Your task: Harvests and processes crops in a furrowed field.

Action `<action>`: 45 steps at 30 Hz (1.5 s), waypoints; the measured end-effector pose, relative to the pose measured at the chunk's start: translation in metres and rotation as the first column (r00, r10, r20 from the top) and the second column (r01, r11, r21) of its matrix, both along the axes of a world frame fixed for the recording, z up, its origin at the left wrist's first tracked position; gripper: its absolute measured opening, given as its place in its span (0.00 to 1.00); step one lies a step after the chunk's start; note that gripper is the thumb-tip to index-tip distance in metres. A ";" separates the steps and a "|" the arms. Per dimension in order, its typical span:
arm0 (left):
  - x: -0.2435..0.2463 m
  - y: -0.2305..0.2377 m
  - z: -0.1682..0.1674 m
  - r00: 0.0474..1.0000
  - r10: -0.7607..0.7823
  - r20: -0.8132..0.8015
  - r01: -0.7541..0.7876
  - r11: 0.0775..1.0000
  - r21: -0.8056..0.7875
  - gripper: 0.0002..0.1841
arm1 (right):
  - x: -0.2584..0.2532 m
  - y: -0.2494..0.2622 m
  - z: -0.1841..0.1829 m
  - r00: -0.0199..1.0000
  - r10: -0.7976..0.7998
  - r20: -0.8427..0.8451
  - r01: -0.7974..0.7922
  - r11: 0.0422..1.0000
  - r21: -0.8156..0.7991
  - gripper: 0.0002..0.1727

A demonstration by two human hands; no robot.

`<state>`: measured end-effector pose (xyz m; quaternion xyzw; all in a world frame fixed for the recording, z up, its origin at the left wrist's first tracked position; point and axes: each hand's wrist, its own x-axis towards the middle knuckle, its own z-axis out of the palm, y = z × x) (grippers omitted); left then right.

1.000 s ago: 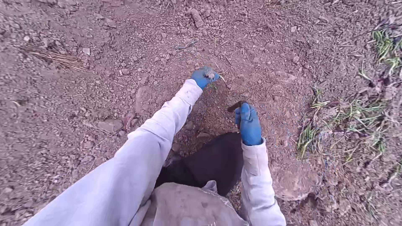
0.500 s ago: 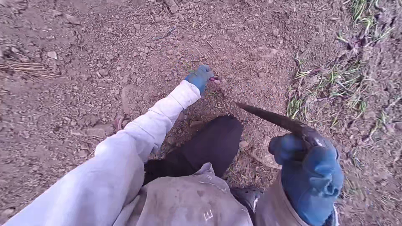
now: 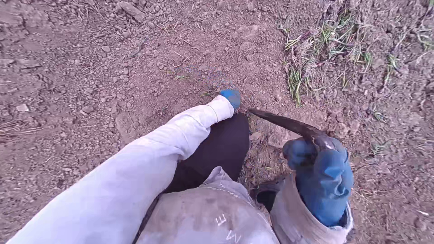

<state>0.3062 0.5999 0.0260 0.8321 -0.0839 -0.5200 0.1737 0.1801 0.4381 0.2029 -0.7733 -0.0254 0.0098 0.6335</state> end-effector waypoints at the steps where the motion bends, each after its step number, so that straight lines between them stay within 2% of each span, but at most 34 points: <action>1: 0.005 0.001 0.012 0.997 -0.062 0.039 0.062 0.998 0.012 0.16 | -0.007 -0.019 0.006 0.999 0.029 0.022 -0.029 1.000 0.009 0.30; 2: 0.011 0.006 0.023 0.988 -0.133 0.082 0.133 0.991 -0.001 0.18 | -0.008 -0.027 0.007 0.999 0.030 0.021 -0.030 1.000 -0.002 0.30; 3: 0.018 0.013 0.033 0.974 -0.185 0.134 0.193 0.980 -0.046 0.22 | -0.007 -0.020 0.002 0.999 -0.043 -0.013 0.043 0.998 -0.038 0.28; 5: 0.027 0.027 0.052 0.963 -0.161 0.217 0.209 0.953 -0.219 0.20 | 0.002 0.011 -0.034 0.951 -0.247 -0.187 0.207 0.956 -0.209 0.26; 6: 0.031 0.027 0.060 0.953 -0.153 0.259 0.226 0.933 -0.280 0.17 | 0.006 0.019 -0.067 0.911 -0.298 -0.285 0.212 0.932 -0.295 0.27; 8: 0.036 0.013 0.073 0.932 -0.237 0.274 0.314 0.904 -0.290 0.15 | 0.010 0.025 -0.126 0.848 -0.327 -0.417 0.128 0.890 -0.438 0.31; 10: 0.034 -0.016 0.070 0.901 -0.358 0.247 0.416 0.873 -0.253 0.16 | 0.006 0.026 -0.139 0.817 -0.341 -0.464 0.097 0.876 -0.473 0.30; 12: 0.022 -0.050 0.045 0.856 -0.473 0.211 0.513 0.830 -0.219 0.16 | -0.001 0.023 -0.115 0.811 -0.407 -0.419 0.239 0.886 -0.397 0.27; 14: -0.004 -0.080 0.006 0.827 -0.540 0.154 0.561 0.803 -0.200 0.12 | -0.014 0.012 -0.074 0.838 -0.456 -0.299 0.401 0.887 -0.227 0.24; 15: -0.014 -0.090 -0.008 0.813 -0.573 0.104 0.582 0.793 -0.181 0.13 | -0.019 0.005 -0.048 0.856 -0.463 -0.231 0.440 0.886 -0.145 0.22; 18: -0.015 -0.096 0.002 0.699 -0.707 0.107 0.714 0.682 -0.157 0.14 | -0.028 -0.015 0.020 0.862 -0.507 -0.030 0.502 0.859 -0.100 0.21; 20: 0.004 -0.091 0.012 0.658 -0.717 0.230 0.753 0.636 -0.171 0.15 | -0.032 -0.032 0.028 0.849 -0.529 -0.015 0.527 0.847 -0.072 0.21; 21: 0.015 -0.088 0.020 0.674 -0.679 0.291 0.735 0.655 -0.177 0.15 | -0.031 -0.039 0.017 0.835 -0.548 -0.045 0.544 0.835 -0.077 0.21; 23: 0.037 -0.088 0.035 0.717 -0.565 0.408 0.670 0.721 -0.178 0.15 | -0.025 -0.043 -0.033 0.775 -0.602 -0.193 0.574 0.798 -0.185 0.22; 25: 0.058 -0.104 0.047 0.733 -0.490 0.472 0.608 0.783 -0.130 0.17 | -0.016 -0.039 -0.097 0.607 -0.648 -0.460 0.544 0.760 -0.354 0.27; 26: 0.065 -0.118 0.049 0.742 -0.468 0.481 0.579 0.808 -0.107 0.17 | -0.012 -0.037 -0.122 0.533 -0.634 -0.560 0.509 0.769 -0.387 0.29; 28: 0.077 -0.149 0.044 0.738 -0.458 0.495 0.553 0.831 -0.055 0.18 | -0.008 -0.033 -0.146 0.497 -0.620 -0.607 0.494 0.777 -0.389 0.28; 31: 0.081 -0.189 0.014 0.755 -0.478 0.449 0.536 0.844 -0.005 0.26 | -0.009 -0.037 -0.149 0.503 -0.583 -0.639 0.481 0.802 -0.353 0.27; 34: 0.076 -0.204 0.004 0.863 -0.337 0.376 0.383 0.922 -0.051 0.19 | -0.008 -0.052 -0.144 0.526 -0.499 -0.689 0.363 0.864 -0.349 0.29; 35: 0.072 -0.201 0.004 0.873 -0.287 0.394 0.348 0.933 -0.091 0.18 | -0.008 -0.057 -0.144 0.537 -0.476 -0.697 0.331 0.878 -0.344 0.30; 37: 0.063 -0.177 0.010 0.836 -0.209 0.507 0.369 0.899 -0.236 0.17 | -0.010 -0.066 -0.146 0.557 -0.423 -0.715 0.276 0.906 -0.321 0.31; 38: 0.062 -0.161 0.016 0.848 -0.080 0.524 0.318 0.867 -0.383 0.17 | -0.009 -0.070 -0.146 0.567 -0.401 -0.719 0.257 0.916 -0.307 0.31; 40: 0.060 -0.131 0.032 0.889 0.225 0.399 0.093 0.764 -0.639 0.15 | -0.006 -0.073 -0.147 0.579 -0.374 -0.724 0.223 0.927 -0.300 0.32; 41: 0.058 -0.120 0.039 0.894 0.332 0.301 -0.034 0.720 -0.693 0.15 | -0.007 -0.074 -0.147 0.582 -0.367 -0.726 0.186 0.929 -0.320 0.32; 43: 0.057 -0.101 0.051 0.890 0.430 0.149 -0.210 0.680 -0.703 0.16 | -0.007 -0.077 -0.146 0.578 -0.385 -0.719 0.054 0.898 -0.436 0.34; 45: 0.054 -0.089 0.059 0.901 0.425 0.093 -0.256 0.691 -0.676 0.18 | -0.005 -0.079 -0.133 0.575 -0.419 -0.703 -0.077 0.827 -0.556 0.35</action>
